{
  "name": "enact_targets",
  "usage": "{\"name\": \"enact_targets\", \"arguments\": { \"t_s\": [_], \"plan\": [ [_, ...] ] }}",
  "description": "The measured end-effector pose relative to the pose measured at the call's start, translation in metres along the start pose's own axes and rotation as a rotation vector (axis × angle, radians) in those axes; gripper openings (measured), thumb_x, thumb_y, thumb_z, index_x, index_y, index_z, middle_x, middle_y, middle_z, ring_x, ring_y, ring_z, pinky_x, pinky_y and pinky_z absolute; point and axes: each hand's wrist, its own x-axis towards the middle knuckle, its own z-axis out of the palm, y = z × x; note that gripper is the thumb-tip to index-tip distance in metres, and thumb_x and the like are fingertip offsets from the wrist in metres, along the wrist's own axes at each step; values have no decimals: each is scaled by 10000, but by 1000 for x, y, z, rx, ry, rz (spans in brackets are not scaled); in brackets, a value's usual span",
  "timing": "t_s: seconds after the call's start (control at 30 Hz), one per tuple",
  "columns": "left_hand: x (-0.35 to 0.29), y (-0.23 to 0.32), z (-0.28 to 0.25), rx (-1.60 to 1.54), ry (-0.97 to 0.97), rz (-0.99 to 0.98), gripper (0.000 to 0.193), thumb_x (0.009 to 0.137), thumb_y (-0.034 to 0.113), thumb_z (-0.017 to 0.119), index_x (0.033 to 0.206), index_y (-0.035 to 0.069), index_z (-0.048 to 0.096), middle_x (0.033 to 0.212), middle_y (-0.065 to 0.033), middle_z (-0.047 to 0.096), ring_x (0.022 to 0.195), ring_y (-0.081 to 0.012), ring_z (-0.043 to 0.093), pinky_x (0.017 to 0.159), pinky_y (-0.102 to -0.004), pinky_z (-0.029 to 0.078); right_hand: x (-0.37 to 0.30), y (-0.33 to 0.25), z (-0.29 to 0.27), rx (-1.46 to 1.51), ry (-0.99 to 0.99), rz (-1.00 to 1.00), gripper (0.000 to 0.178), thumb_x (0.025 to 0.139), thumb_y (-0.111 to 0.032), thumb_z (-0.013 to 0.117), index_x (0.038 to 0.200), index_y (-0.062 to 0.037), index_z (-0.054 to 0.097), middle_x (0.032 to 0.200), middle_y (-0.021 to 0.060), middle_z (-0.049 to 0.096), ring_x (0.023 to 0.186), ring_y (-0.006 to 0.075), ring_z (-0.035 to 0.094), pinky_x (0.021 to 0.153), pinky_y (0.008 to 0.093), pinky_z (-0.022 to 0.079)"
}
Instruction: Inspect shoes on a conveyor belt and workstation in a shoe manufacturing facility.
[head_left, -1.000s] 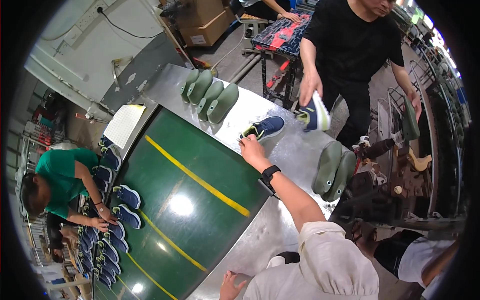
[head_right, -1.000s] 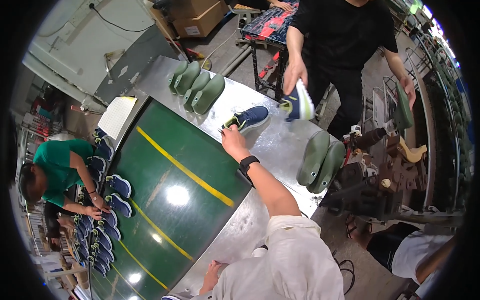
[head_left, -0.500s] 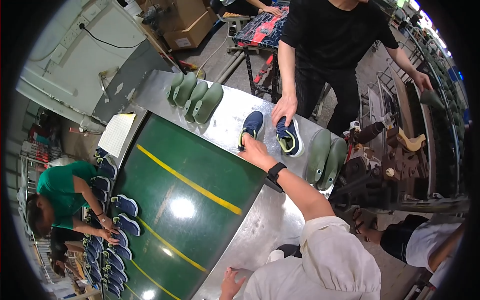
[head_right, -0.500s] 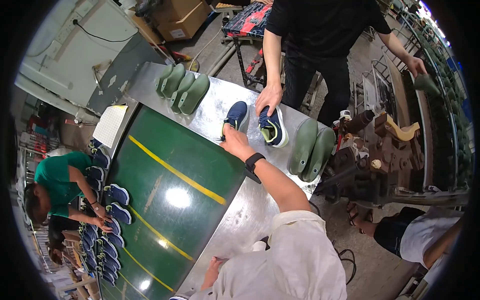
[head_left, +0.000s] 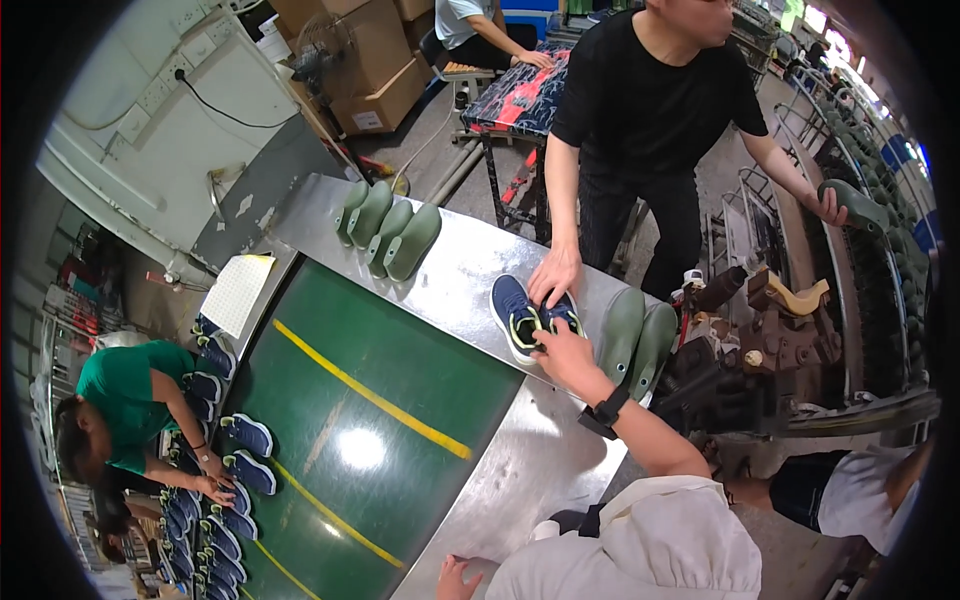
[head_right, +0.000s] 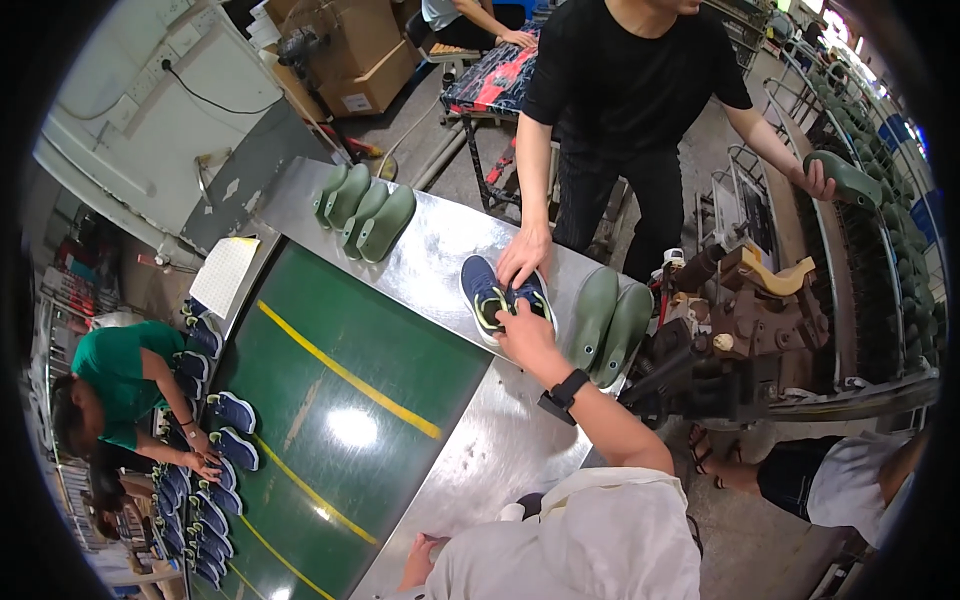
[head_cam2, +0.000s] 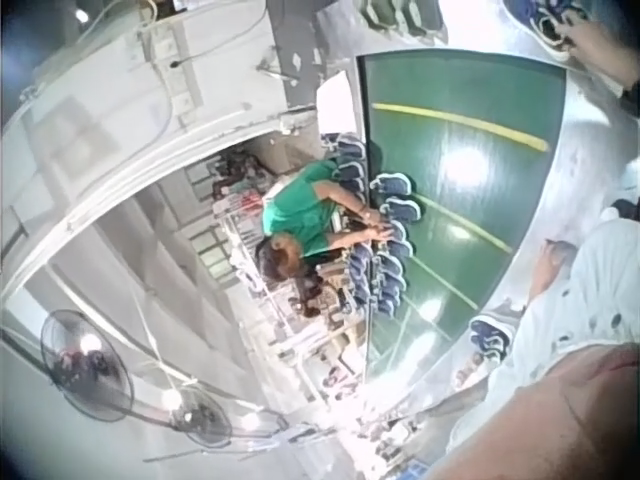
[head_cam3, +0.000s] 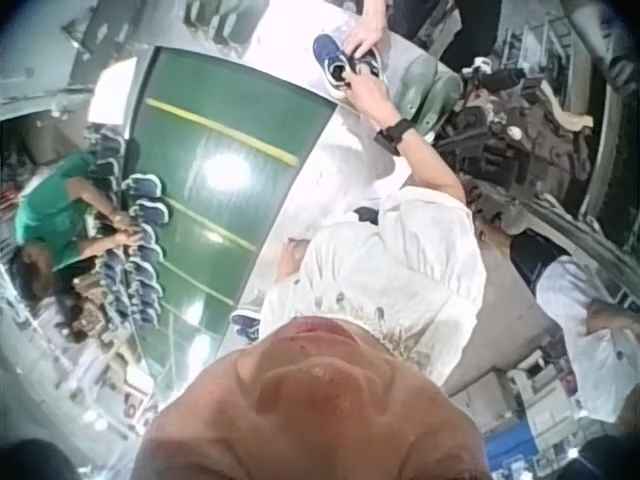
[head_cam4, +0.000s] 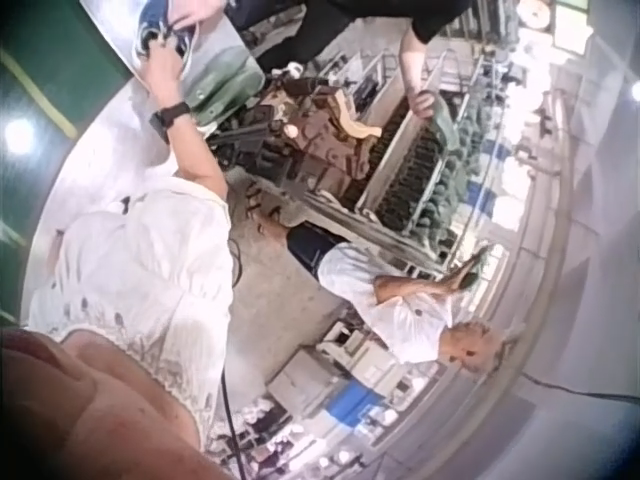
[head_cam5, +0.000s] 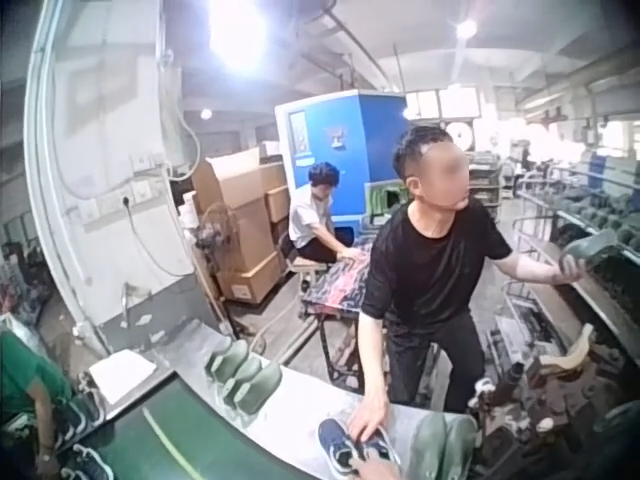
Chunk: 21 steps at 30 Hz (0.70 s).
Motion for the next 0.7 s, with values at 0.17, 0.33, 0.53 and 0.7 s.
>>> {"name": "enact_targets", "arguments": {
  "t_s": [0.17,0.33,0.53,0.7],
  "plan": [
    [-7,16,-8,-94,6,0,442,656,236,679,1061,90,577,1280,-227,362,1186,-358,343,956,-379,332,-17,-7,10,-30,-82,21,375,693,-300,659,1026,-165,551,949,166,518,742,299,585,627,386,485],
    [-10,1,25,-105,188,27,371,676,259,677,986,73,591,1230,-220,411,1146,-345,389,899,-383,383,-22,-4,26,-26,-196,155,519,724,-280,615,1202,-191,432,847,159,593,803,320,589,674,409,470],
    [-9,1,36,-62,238,3,413,665,288,683,984,55,563,1281,-196,367,1159,-392,370,886,-439,399,-3,-6,38,-156,-84,110,251,737,-235,596,955,-120,544,910,165,549,792,325,588,656,427,475],
    [-10,-3,45,9,344,15,327,714,251,625,974,61,567,1287,-184,358,1167,-359,373,888,-414,410,-2,1,18,-135,19,30,317,715,-261,617,977,-87,581,994,195,528,795,356,576,720,421,467]
  ]
}}
